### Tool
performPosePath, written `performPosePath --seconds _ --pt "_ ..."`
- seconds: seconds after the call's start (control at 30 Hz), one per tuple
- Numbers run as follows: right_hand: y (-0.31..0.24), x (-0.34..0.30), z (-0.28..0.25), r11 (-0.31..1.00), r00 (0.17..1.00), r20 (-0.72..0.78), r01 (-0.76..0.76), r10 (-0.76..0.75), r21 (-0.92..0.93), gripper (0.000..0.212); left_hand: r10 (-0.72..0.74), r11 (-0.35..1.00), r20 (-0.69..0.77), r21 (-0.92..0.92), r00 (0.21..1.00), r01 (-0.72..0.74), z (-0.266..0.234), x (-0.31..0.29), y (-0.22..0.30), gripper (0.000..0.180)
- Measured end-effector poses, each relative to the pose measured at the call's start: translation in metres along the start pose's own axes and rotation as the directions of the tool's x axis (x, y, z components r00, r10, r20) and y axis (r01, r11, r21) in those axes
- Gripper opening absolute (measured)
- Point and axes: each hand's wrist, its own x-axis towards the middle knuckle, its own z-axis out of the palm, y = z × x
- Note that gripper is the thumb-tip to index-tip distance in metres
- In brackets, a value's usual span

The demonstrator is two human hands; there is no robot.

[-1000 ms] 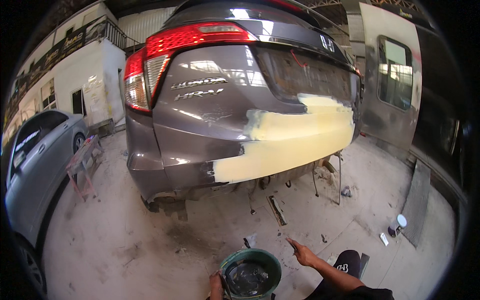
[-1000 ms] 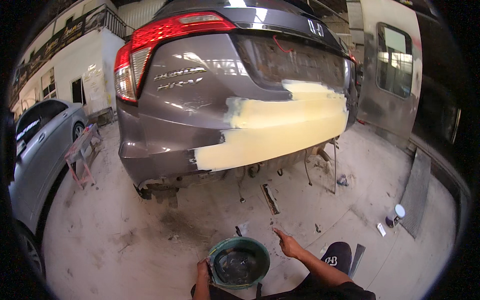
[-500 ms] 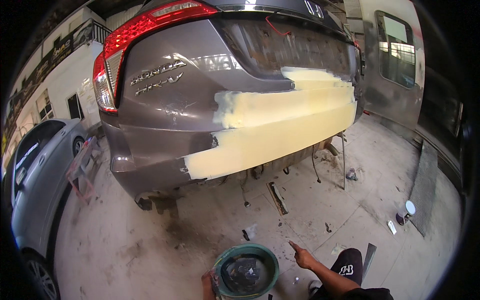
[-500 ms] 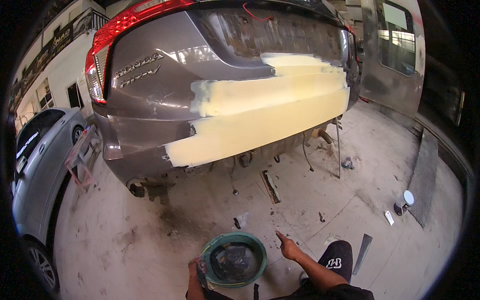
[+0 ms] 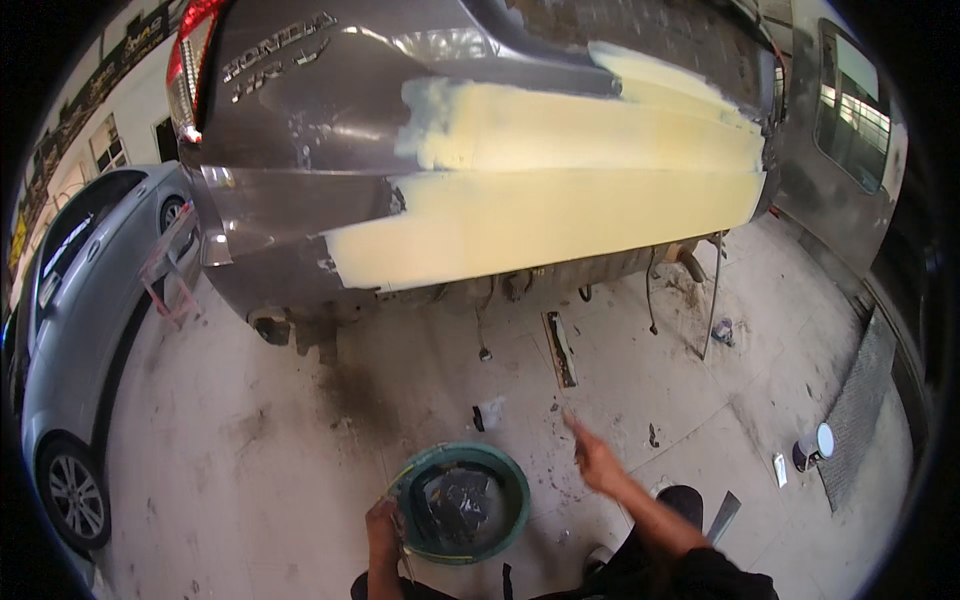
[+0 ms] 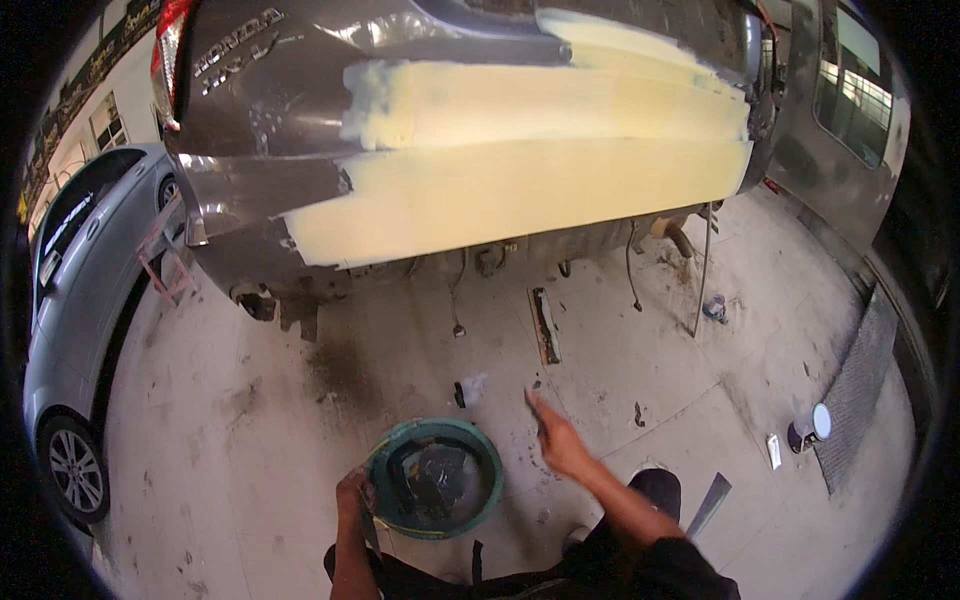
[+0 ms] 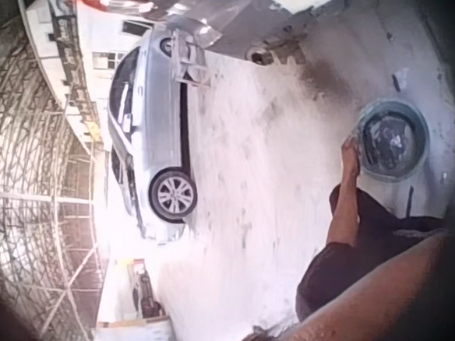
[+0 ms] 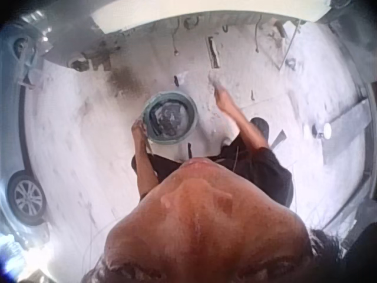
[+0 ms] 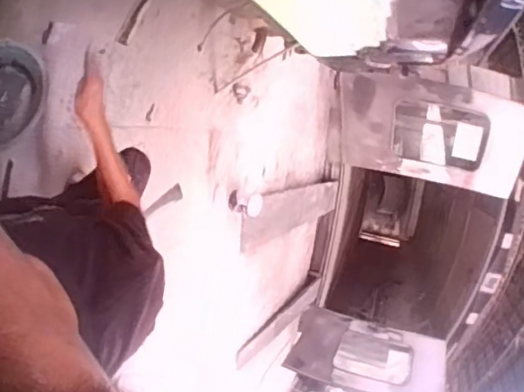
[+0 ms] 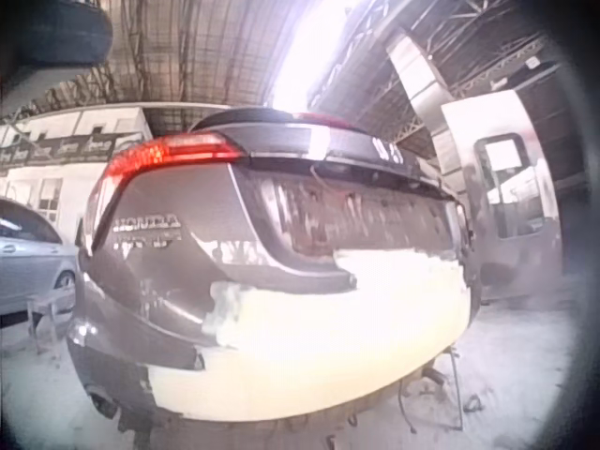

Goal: The person sands the rear bumper of a gray Honda HR-V using a sanding block and water. They repeatedly dip the block into a bucket and smooth the surface of the bumper.

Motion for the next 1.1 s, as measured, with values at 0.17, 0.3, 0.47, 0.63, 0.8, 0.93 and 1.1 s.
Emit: performPosePath --seconds 0.17,0.3,0.47,0.63,0.8,0.93,1.1 --pt "-0.136 0.092 -0.129 0.583 0.677 -0.131 0.499 -0.724 -0.641 0.072 0.082 0.996 0.026 -0.026 0.996 -0.081 0.033 -0.013 0.046 0.021" --pt "-0.236 0.177 -0.178 0.115 0.445 0.070 0.376 -0.893 -0.919 0.059 0.094 0.995 0.069 -0.044 0.993 -0.091 0.032 0.024 0.018 0.022" --pt "-0.247 0.233 -0.203 -0.105 0.474 0.197 0.215 -0.858 -0.971 0.057 0.091 0.975 0.021 0.199 0.996 -0.093 0.023 0.033 -0.025 0.021" --pt "-0.224 0.231 -0.215 -0.084 0.530 0.184 0.208 -0.828 -0.974 0.061 0.154 0.977 -0.027 0.153 0.988 -0.148 0.013 0.043 -0.030 0.021" --pt "-0.258 0.245 -0.204 -0.214 0.492 0.285 0.196 -0.823 -0.957 0.058 0.034 0.987 0.014 0.154 0.999 -0.036 0.029 0.055 -0.015 0.025" --pt "-0.235 0.231 -0.223 -0.183 0.573 0.250 0.172 -0.781 -0.968 0.056 0.029 0.991 0.012 0.128 1.000 -0.030 0.029 0.061 -0.018 0.026" --pt "-0.237 0.241 -0.204 -0.111 0.546 0.198 0.188 -0.814 -0.976 0.052 0.015 0.974 0.014 0.225 1.000 -0.018 0.033 0.071 -0.008 0.025"
